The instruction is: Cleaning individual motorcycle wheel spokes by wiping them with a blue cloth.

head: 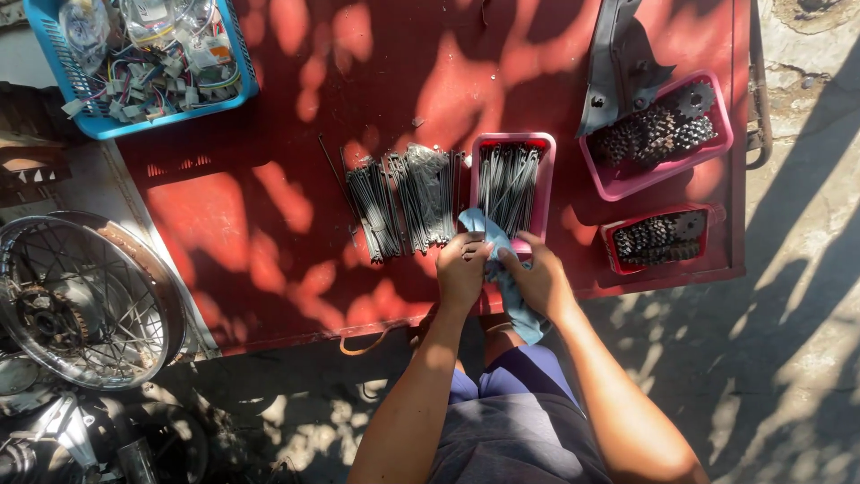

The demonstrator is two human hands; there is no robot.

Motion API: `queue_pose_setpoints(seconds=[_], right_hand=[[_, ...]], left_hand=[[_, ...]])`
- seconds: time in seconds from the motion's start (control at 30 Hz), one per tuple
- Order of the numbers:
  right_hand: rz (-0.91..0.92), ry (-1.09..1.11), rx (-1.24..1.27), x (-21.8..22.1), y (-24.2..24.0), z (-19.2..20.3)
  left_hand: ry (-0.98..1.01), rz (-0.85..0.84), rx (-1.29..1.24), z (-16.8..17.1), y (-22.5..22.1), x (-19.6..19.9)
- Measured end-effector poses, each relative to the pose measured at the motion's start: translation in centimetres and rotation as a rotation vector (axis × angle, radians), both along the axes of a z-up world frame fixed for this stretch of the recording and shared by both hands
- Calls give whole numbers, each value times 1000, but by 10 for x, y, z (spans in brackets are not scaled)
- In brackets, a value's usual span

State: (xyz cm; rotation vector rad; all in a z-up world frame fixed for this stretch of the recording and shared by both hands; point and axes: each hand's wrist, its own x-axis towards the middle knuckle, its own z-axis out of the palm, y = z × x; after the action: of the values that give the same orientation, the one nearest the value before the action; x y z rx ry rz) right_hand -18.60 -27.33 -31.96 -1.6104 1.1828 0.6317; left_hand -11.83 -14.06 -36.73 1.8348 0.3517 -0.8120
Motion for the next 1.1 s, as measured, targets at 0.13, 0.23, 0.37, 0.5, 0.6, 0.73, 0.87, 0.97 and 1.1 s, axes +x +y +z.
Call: queue_pose_setpoints(seconds=[0.13,0.23,0.37,0.5,0.6,0.73,0.87,0.97,1.1], right_hand=[[144,73,114,-5,1,-23],[220,95,139,-5,2,-33],[635,257,165,19,-12,13],[768,350,324,-40,19,-71],[566,369,172,-42,15,-71],[-3,18,36,-17,6,-52],[-173,-51,68,6,-3,-44],[-68,16,12,16,-5,-53],[-46,73,-24,21,-12,-68]], left_hand=[[83,-60,86,-17,1,-5],[169,12,37,-24,3,-6],[144,7,-16,-30,2,-6],[142,-99,-75,-43,5,-10],[151,-125,-31,-59,6,-17],[138,5,-61,-53,0,-19],[91,9,1,-70,-8,-26],[34,-49,102,-73,-14,-21],[30,-155,191,-50,-27,0]])
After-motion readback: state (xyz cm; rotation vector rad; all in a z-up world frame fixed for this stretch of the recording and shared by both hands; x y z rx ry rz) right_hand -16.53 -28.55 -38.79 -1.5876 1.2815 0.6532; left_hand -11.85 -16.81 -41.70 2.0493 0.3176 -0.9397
